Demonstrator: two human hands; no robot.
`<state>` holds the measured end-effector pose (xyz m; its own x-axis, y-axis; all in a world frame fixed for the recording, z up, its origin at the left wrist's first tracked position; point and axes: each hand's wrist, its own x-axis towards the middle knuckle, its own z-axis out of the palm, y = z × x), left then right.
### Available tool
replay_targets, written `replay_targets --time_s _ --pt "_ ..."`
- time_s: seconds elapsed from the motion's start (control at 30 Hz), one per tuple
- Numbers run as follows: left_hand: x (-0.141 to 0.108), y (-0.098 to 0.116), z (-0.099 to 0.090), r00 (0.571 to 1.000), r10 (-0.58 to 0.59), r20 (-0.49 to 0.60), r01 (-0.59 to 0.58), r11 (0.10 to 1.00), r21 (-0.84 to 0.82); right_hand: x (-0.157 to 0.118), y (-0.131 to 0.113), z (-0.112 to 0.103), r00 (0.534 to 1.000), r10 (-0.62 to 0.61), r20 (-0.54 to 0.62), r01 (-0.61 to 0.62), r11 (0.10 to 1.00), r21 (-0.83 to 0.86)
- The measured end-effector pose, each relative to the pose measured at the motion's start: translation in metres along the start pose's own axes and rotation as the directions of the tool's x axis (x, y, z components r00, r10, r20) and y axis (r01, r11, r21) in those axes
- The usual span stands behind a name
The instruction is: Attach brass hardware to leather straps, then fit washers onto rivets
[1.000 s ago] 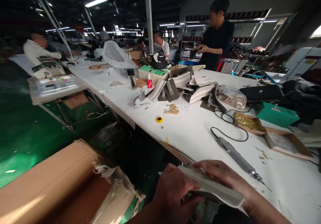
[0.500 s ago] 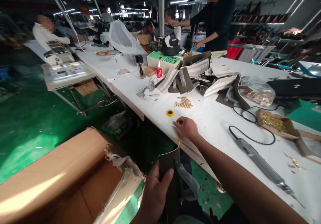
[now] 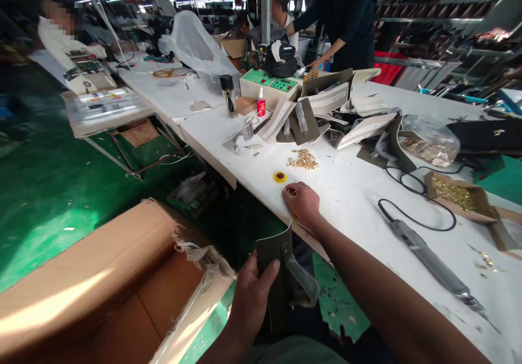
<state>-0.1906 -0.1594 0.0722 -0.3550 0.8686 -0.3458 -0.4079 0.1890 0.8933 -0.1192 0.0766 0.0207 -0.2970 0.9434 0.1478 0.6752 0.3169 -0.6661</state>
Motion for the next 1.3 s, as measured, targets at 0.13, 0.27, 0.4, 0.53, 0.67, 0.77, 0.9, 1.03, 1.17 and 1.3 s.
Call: replay_targets --time_s 0.13,0.27,0.4,0.53,0.67,0.77,0.9,1.03,1.17,1.3 --pt "0.004 -0.001 -0.002 0.999 0.040 -0.034 -0.040 0.999 -0.022 -0.014 0.008 -0.017 0.999 -0.037 0.032 0.030 0.981 0.194" --pt "0.013 -0.005 -0.001 0.997 0.071 -0.019 -0.071 0.997 0.033 -0.058 0.013 -0.060 0.998 0.001 0.070 -0.040 0.833 0.552" --pt "0.019 -0.007 0.016 0.987 0.154 0.047 -0.159 0.977 0.141 -0.112 0.012 -0.105 0.994 0.071 0.086 -0.109 0.780 0.616" --pt "0.013 -0.009 0.045 0.962 0.221 0.159 -0.260 0.922 0.287 -0.149 0.015 -0.128 0.994 0.078 0.076 -0.109 0.752 0.651" --pt "0.000 -0.013 0.073 0.937 0.245 0.249 -0.322 0.881 0.347 -0.171 0.023 -0.142 0.996 0.086 0.025 -0.081 0.743 0.664" --pt "-0.010 -0.016 0.089 0.929 0.242 0.280 -0.329 0.888 0.322 -0.184 0.029 -0.154 0.997 0.067 -0.049 -0.018 0.748 0.663" --pt "-0.021 -0.019 0.107 0.917 0.260 0.303 -0.350 0.889 0.294 -0.200 0.038 -0.169 0.991 0.011 -0.131 0.075 0.772 0.631" --pt "-0.030 -0.022 0.122 0.912 0.267 0.312 -0.366 0.874 0.321 -0.215 0.047 -0.174 0.973 0.071 -0.219 0.083 0.779 0.621" --pt "-0.038 -0.025 0.129 0.916 0.246 0.318 -0.367 0.835 0.410 -0.226 0.050 -0.175 0.942 0.154 -0.299 0.071 0.778 0.624" --pt "-0.042 -0.027 0.132 0.906 0.281 0.317 -0.407 0.784 0.469 -0.231 0.052 -0.175 0.927 0.143 -0.347 0.110 0.780 0.616"
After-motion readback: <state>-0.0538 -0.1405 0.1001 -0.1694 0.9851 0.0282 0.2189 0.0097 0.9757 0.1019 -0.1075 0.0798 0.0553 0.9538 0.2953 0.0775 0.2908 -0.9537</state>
